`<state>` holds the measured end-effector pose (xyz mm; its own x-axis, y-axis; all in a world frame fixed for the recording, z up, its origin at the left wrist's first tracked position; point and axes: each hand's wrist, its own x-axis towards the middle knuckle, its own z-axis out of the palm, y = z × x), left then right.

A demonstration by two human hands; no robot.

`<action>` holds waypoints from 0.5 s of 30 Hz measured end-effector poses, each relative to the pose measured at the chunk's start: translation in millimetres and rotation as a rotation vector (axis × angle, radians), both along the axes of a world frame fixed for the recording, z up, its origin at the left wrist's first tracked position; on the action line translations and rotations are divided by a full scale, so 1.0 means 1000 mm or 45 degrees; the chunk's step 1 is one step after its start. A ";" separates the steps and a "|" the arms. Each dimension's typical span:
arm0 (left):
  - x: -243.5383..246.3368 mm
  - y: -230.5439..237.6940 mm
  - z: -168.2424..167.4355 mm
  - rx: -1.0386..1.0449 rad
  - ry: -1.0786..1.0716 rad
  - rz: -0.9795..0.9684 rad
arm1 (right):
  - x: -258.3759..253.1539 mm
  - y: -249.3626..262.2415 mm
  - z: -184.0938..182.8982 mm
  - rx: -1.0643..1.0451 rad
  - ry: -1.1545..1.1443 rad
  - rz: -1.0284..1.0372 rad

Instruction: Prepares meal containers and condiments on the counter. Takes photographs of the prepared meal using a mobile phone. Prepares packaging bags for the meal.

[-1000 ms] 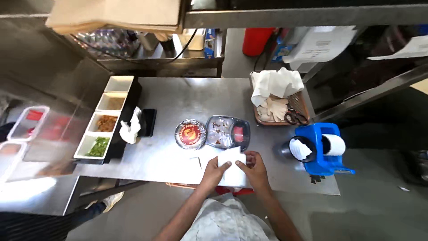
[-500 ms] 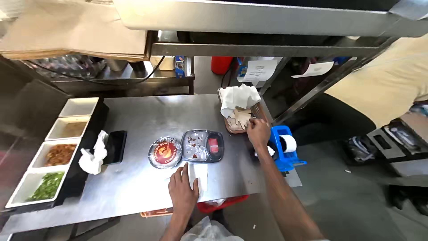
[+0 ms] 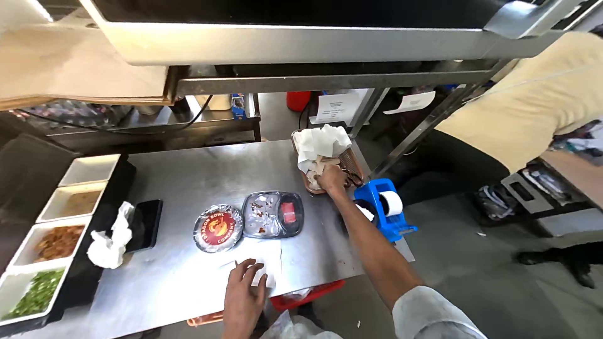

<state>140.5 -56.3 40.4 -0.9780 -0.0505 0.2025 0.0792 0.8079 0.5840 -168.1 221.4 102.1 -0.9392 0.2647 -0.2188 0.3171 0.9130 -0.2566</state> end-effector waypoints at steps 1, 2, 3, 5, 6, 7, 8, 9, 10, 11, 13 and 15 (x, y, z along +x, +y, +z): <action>-0.002 -0.001 0.000 0.002 0.006 -0.008 | -0.001 -0.002 0.003 0.011 -0.006 -0.034; -0.003 -0.003 0.000 0.006 0.016 -0.012 | 0.000 0.001 0.007 0.000 0.004 -0.068; -0.003 -0.005 0.000 0.006 0.025 -0.009 | 0.002 0.007 0.011 -0.051 0.015 -0.097; -0.003 -0.014 -0.001 -0.008 0.036 0.027 | 0.011 0.026 0.016 -0.167 0.045 -0.102; -0.001 -0.019 -0.002 -0.015 0.031 0.059 | 0.019 0.034 0.020 -0.220 0.060 -0.092; 0.001 -0.024 -0.005 -0.019 0.025 0.105 | 0.031 0.040 0.027 -0.274 0.077 -0.072; 0.005 -0.029 -0.007 -0.018 0.016 0.169 | 0.046 0.043 0.033 -0.335 0.096 -0.048; 0.012 -0.035 -0.010 -0.037 0.010 0.250 | 0.067 0.042 0.036 -0.401 0.108 -0.025; 0.019 -0.043 -0.015 -0.082 -0.008 0.338 | 0.091 0.036 0.037 -0.473 0.103 0.011; 0.024 -0.049 -0.021 -0.139 -0.039 0.420 | 0.117 0.029 0.036 -0.570 0.057 0.053; 0.030 -0.060 -0.033 -0.224 -0.157 0.539 | 0.169 0.008 0.025 -0.792 -0.126 0.169; 0.031 -0.065 -0.040 -0.206 -0.295 0.576 | 0.204 -0.025 0.004 -0.993 -0.359 0.250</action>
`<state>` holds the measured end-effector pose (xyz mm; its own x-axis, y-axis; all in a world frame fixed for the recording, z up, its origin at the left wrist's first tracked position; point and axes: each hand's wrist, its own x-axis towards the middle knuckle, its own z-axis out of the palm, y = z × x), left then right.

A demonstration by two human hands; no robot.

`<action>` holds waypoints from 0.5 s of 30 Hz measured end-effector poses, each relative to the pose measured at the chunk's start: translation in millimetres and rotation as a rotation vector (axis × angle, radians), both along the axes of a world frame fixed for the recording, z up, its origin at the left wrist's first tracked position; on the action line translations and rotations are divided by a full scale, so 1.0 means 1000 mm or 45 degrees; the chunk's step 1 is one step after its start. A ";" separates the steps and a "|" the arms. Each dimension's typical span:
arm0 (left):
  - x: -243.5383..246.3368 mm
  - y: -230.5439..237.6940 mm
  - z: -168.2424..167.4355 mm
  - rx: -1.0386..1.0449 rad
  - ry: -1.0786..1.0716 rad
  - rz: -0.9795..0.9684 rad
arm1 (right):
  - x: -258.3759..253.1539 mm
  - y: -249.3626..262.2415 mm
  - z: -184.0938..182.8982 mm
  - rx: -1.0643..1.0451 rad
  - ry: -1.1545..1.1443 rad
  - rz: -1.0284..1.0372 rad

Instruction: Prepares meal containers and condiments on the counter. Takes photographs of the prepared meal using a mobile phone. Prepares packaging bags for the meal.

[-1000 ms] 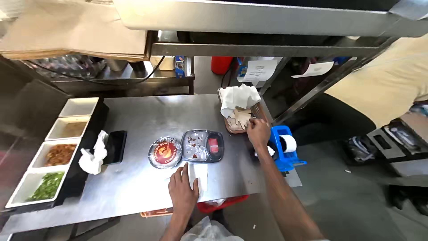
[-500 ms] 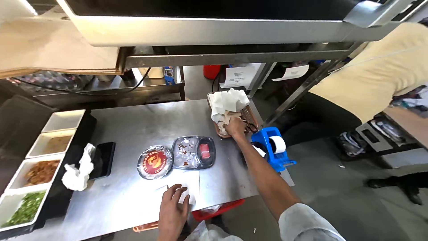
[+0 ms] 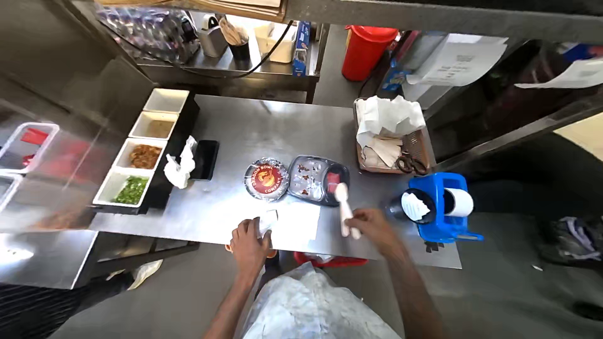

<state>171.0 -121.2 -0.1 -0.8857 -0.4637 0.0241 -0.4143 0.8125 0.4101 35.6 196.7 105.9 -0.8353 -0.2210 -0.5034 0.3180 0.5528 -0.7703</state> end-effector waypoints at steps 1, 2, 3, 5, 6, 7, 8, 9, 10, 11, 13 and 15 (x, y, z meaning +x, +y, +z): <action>-0.001 -0.001 0.001 0.053 -0.038 0.009 | 0.010 -0.017 -0.013 -0.045 -0.079 0.082; -0.003 -0.003 0.004 0.127 -0.077 0.026 | 0.016 -0.033 -0.027 -0.055 -0.119 0.155; -0.005 -0.004 0.007 0.238 -0.103 0.057 | 0.020 -0.046 -0.040 -0.045 -0.119 0.199; -0.007 -0.004 0.010 0.505 -0.127 0.175 | 0.021 -0.064 -0.058 0.028 -0.073 0.235; -0.009 -0.005 0.011 0.605 -0.114 0.242 | 0.021 -0.069 -0.063 0.096 -0.044 0.236; -0.013 -0.006 0.011 0.676 -0.106 0.294 | 0.020 -0.071 -0.064 0.187 -0.021 0.232; -0.017 -0.007 0.013 0.724 -0.107 0.337 | 0.021 -0.070 -0.062 0.270 0.000 0.226; -0.020 -0.010 0.015 0.761 -0.113 0.379 | 0.023 -0.068 -0.057 0.314 0.031 0.203; -0.021 -0.016 0.017 0.780 -0.122 0.409 | 0.026 -0.066 -0.052 0.314 0.086 0.160; -0.022 -0.024 0.020 0.779 -0.124 0.406 | 0.029 -0.062 -0.044 0.300 0.162 0.084; -0.028 -0.027 0.020 0.729 -0.151 0.313 | 0.029 -0.028 -0.019 0.370 0.418 -0.149; -0.027 -0.027 0.019 0.612 -0.209 0.243 | 0.020 0.023 0.006 0.625 0.659 -0.308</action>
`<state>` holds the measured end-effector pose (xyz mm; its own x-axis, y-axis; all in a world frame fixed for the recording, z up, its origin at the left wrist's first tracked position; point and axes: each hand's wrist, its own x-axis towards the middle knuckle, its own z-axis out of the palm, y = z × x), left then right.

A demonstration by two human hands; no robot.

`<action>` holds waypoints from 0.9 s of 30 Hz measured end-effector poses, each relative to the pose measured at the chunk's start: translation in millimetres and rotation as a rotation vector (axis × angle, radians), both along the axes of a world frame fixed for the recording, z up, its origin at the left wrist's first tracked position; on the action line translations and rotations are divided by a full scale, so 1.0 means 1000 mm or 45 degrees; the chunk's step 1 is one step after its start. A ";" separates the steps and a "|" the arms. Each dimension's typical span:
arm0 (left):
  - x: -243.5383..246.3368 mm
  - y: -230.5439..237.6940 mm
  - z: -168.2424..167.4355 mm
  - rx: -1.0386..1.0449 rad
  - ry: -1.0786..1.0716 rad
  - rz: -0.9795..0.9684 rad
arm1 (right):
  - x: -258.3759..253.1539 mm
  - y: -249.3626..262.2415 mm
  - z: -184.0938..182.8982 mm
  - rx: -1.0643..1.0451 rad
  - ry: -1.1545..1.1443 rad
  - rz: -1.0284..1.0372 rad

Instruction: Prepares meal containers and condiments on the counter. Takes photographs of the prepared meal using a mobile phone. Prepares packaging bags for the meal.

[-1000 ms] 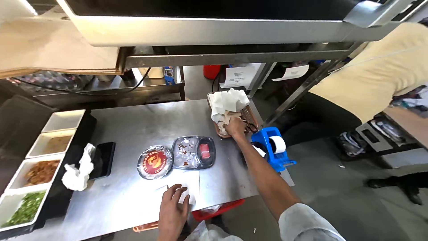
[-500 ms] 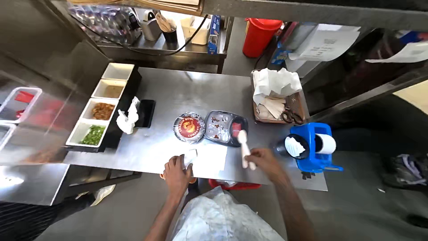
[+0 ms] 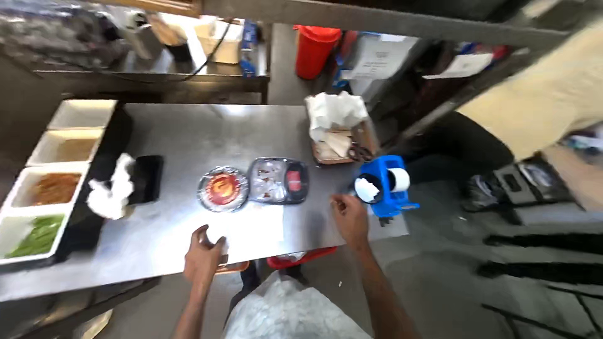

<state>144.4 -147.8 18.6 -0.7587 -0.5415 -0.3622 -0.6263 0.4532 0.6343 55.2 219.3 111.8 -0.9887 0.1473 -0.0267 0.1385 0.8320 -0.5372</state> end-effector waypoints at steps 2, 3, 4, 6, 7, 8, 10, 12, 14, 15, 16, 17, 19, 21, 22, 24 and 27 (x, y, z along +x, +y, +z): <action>0.009 -0.003 -0.004 -0.126 -0.040 -0.036 | -0.020 0.049 0.009 0.235 0.069 -0.123; 0.013 -0.003 -0.006 -0.173 -0.044 -0.042 | -0.032 0.069 0.005 0.312 0.049 -0.155; 0.018 -0.003 -0.008 -0.206 -0.041 -0.041 | -0.044 0.084 -0.001 0.368 -0.014 -0.162; 0.024 -0.002 -0.008 -0.247 -0.032 -0.061 | -0.066 0.100 -0.015 0.485 -0.170 -0.146; 0.026 -0.002 -0.008 -0.267 -0.011 -0.082 | -0.073 0.103 -0.020 0.538 -0.222 -0.135; 0.028 -0.003 -0.006 -0.284 0.026 -0.097 | -0.076 0.104 -0.022 0.564 -0.245 -0.130; 0.032 -0.005 0.000 -0.307 0.130 -0.126 | -0.073 0.108 -0.022 0.540 -0.189 -0.133; 0.034 -0.006 0.010 -0.321 0.245 -0.151 | -0.064 0.113 -0.018 0.475 -0.064 -0.144; 0.032 -0.003 0.028 -0.322 0.347 -0.204 | -0.058 0.118 -0.014 0.461 -0.014 -0.145; 0.029 0.000 0.039 -0.310 0.406 -0.244 | -0.056 0.122 -0.016 0.467 0.010 -0.119; 0.026 0.004 0.050 -0.280 0.478 -0.290 | -0.055 0.125 -0.017 0.468 0.053 -0.081; 0.022 0.011 0.063 -0.221 0.565 -0.336 | -0.054 0.128 -0.019 0.458 0.118 -0.030; 0.011 0.034 0.096 0.004 0.768 -0.432 | -0.050 0.131 -0.017 0.382 0.222 0.063; 0.002 0.064 0.134 0.314 0.972 -0.594 | -0.046 0.130 -0.007 0.243 0.258 0.025; -0.003 0.080 0.150 0.390 1.050 -0.702 | -0.043 0.129 0.000 0.131 0.256 -0.034; -0.017 0.109 0.170 0.394 1.130 -0.863 | -0.034 0.124 0.017 -0.143 0.245 -0.155; -0.040 0.139 0.160 0.475 0.913 -0.906 | -0.012 0.103 0.039 -0.531 0.202 -0.172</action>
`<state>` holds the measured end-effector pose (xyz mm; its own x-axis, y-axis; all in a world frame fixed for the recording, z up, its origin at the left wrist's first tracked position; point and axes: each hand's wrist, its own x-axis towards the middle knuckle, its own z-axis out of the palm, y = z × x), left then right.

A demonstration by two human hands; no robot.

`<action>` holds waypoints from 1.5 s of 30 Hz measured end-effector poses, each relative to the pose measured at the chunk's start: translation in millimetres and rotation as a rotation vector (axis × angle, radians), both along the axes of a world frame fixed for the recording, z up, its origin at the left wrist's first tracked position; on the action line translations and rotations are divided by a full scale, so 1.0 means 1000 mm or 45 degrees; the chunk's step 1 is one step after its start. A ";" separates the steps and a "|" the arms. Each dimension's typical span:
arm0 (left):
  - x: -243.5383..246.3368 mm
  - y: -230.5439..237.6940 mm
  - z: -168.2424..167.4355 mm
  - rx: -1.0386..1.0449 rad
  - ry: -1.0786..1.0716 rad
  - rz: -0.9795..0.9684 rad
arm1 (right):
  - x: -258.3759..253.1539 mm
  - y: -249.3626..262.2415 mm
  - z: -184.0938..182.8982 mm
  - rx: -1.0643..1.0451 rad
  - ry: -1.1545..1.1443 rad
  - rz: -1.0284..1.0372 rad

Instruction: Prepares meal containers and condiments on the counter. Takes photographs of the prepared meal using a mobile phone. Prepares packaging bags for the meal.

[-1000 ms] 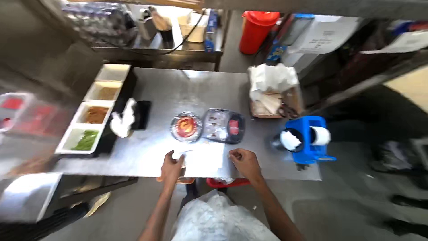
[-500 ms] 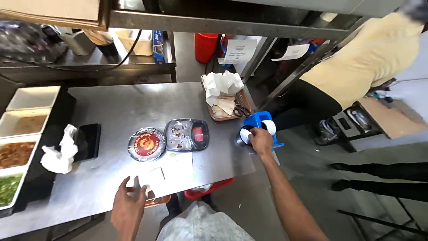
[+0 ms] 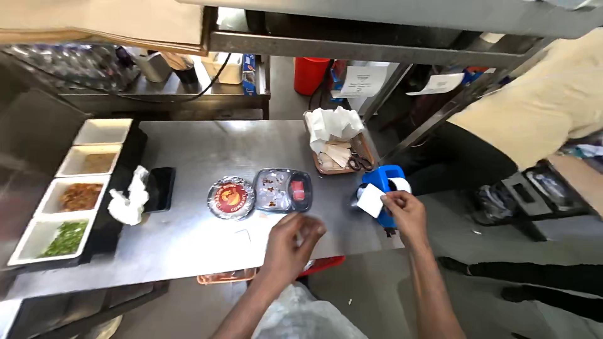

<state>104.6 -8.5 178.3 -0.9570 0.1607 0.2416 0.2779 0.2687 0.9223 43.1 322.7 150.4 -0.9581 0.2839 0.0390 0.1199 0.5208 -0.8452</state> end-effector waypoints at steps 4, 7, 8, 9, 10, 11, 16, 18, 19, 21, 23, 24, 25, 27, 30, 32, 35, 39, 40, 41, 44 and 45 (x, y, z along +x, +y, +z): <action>-0.011 0.007 -0.047 0.189 -0.720 -0.233 | 0.031 -0.063 -0.001 -0.287 -0.125 0.390; 0.004 0.011 -0.088 0.303 -0.821 -0.145 | 0.040 -0.103 -0.028 -0.250 -0.201 0.533; 0.009 0.010 -0.100 0.302 -0.848 -0.075 | 0.040 -0.113 -0.039 -0.259 -0.226 0.530; 0.012 0.010 -0.110 0.295 -0.886 0.002 | 0.038 -0.119 -0.050 -0.269 -0.252 0.511; 0.012 0.011 -0.116 0.261 -0.921 0.076 | 0.035 -0.122 -0.061 -0.255 -0.273 0.483; 0.011 0.012 -0.120 0.182 -0.948 0.146 | 0.030 -0.123 -0.071 -0.209 -0.274 0.463; 0.003 -0.058 -0.092 -0.320 -0.918 0.601 | 0.008 -0.117 -0.101 0.261 -0.233 0.441; -0.004 -0.125 -0.078 -0.492 -0.842 0.871 | 0.013 -0.108 -0.094 0.271 -0.146 0.409; -0.011 -0.163 -0.075 -0.594 -0.801 0.973 | 0.020 -0.105 -0.092 0.246 -0.108 0.396; -0.040 -0.238 -0.091 -0.783 -0.740 1.130 | 0.039 -0.103 -0.095 0.194 -0.082 0.401; -0.071 -0.293 -0.121 -0.964 -0.713 1.226 | 0.059 -0.106 -0.095 0.159 -0.125 0.448; -0.082 -0.310 -0.130 -1.050 -0.691 1.229 | 0.067 -0.110 -0.094 0.160 -0.139 0.479; -0.091 -0.322 -0.138 -1.132 -0.647 1.225 | 0.074 -0.116 -0.093 0.161 -0.145 0.501; -0.102 -0.340 -0.149 -1.267 -0.596 1.207 | 0.084 -0.130 -0.087 0.163 -0.157 0.520; -0.108 -0.349 -0.165 -1.272 -0.711 1.074 | 0.104 -0.156 -0.083 0.141 -0.194 0.508; -0.113 -0.347 -0.163 -1.220 -0.751 1.074 | 0.111 -0.175 -0.084 0.116 -0.173 0.516; -0.113 -0.343 -0.164 -1.186 -0.663 1.175 | 0.126 -0.205 -0.080 0.087 -0.149 0.527; -0.095 -0.333 -0.167 -1.242 -0.291 1.169 | 0.123 -0.256 -0.056 0.013 -0.052 0.552; -0.086 -0.326 -0.162 -1.226 -0.240 1.153 | 0.118 -0.270 -0.050 -0.025 -0.001 0.573; -0.077 -0.317 -0.152 -1.155 -0.212 1.126 | 0.109 -0.286 -0.046 -0.065 0.060 0.604; -0.040 -0.278 -0.103 -0.563 -0.293 0.985 | 0.077 -0.340 -0.042 -0.398 0.085 0.725; -0.027 -0.262 -0.087 -0.326 -0.343 0.936 | 0.068 -0.357 -0.043 -0.555 0.008 0.783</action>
